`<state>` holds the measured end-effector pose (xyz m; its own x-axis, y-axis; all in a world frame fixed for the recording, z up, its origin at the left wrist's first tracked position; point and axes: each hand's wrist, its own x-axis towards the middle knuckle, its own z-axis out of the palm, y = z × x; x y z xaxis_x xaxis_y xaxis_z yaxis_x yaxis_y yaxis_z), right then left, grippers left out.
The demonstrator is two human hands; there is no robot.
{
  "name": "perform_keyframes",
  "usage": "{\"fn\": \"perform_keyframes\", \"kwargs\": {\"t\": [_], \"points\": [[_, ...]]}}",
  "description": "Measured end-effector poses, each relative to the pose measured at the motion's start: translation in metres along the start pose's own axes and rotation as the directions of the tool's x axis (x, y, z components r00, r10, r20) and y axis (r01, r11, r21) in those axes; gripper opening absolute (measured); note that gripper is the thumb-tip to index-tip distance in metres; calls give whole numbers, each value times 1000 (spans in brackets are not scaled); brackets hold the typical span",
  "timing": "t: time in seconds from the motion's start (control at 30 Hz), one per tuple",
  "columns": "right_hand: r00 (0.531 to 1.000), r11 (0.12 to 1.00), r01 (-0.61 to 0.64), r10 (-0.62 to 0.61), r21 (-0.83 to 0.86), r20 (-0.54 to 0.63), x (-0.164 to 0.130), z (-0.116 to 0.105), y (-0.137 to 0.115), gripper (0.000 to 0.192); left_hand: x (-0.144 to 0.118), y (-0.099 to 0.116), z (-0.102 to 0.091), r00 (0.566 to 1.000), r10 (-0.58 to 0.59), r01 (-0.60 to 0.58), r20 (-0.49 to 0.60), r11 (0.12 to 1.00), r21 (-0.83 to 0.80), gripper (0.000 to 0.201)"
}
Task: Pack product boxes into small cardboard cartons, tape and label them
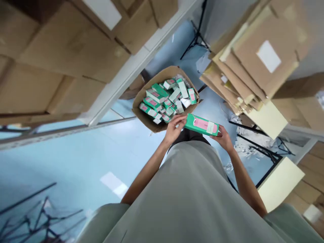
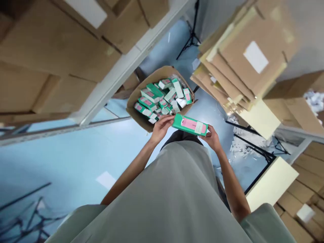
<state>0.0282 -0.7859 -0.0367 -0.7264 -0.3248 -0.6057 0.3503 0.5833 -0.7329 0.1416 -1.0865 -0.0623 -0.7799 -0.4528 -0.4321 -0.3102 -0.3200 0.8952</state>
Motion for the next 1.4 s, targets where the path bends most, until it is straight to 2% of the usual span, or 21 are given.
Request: {"fn": "perform_keyframes", "kwargs": {"t": [0.07,0.13,0.23,0.37,0.47,0.6,0.7,0.83,0.9,0.97,1.03,1.1,1.27,1.33,1.4], "points": [[998,990,6,4,139,-69,-41,-14,7,87,-14,31,25,986,66,-71,153,997,26,44],[990,966,23,14,259,-142,-82,-26,15,84,-28,56,52,944,49,-63,327,998,32,48],[965,922,73,32,380,-262,-142,-43,30,80,-47,82,96,845,9,-67,535,994,90,54],[907,845,156,83,512,-414,-215,-72,65,85,-77,97,168,687,33,-191,726,972,137,55],[836,766,250,137,592,-531,-267,-94,103,90,-109,93,232,596,41,-240,802,962,130,55],[756,693,337,205,638,-622,-334,-122,157,101,-164,69,320,518,6,-280,855,946,163,57],[709,679,381,221,627,-670,-379,-142,192,104,-204,47,385,506,-27,-305,862,929,208,62],[683,648,416,240,638,-690,-423,-163,232,98,-253,20,471,508,-57,-337,860,905,259,61],[664,601,441,282,667,-693,-437,-167,250,106,-275,10,513,473,-80,-357,877,893,274,59],[629,553,476,330,684,-704,-446,-167,264,115,-294,0,550,415,-113,-380,903,880,285,58],[572,539,504,377,674,-729,-452,-166,274,117,-311,-10,585,352,-158,-404,923,864,302,57],[483,579,496,435,647,-760,-456,-167,282,109,-327,-22,618,293,-210,-429,933,843,325,55],[178,769,275,549,577,-817,-466,-187,298,81,-364,-61,700,133,-337,-486,932,797,358,52],[61,798,230,559,557,-827,-465,-202,306,74,-375,-77,736,69,-385,-500,920,785,366,53],[-23,790,256,582,558,-813,-459,-222,314,72,-382,-90,774,-7,-424,-508,905,781,362,57]]}}
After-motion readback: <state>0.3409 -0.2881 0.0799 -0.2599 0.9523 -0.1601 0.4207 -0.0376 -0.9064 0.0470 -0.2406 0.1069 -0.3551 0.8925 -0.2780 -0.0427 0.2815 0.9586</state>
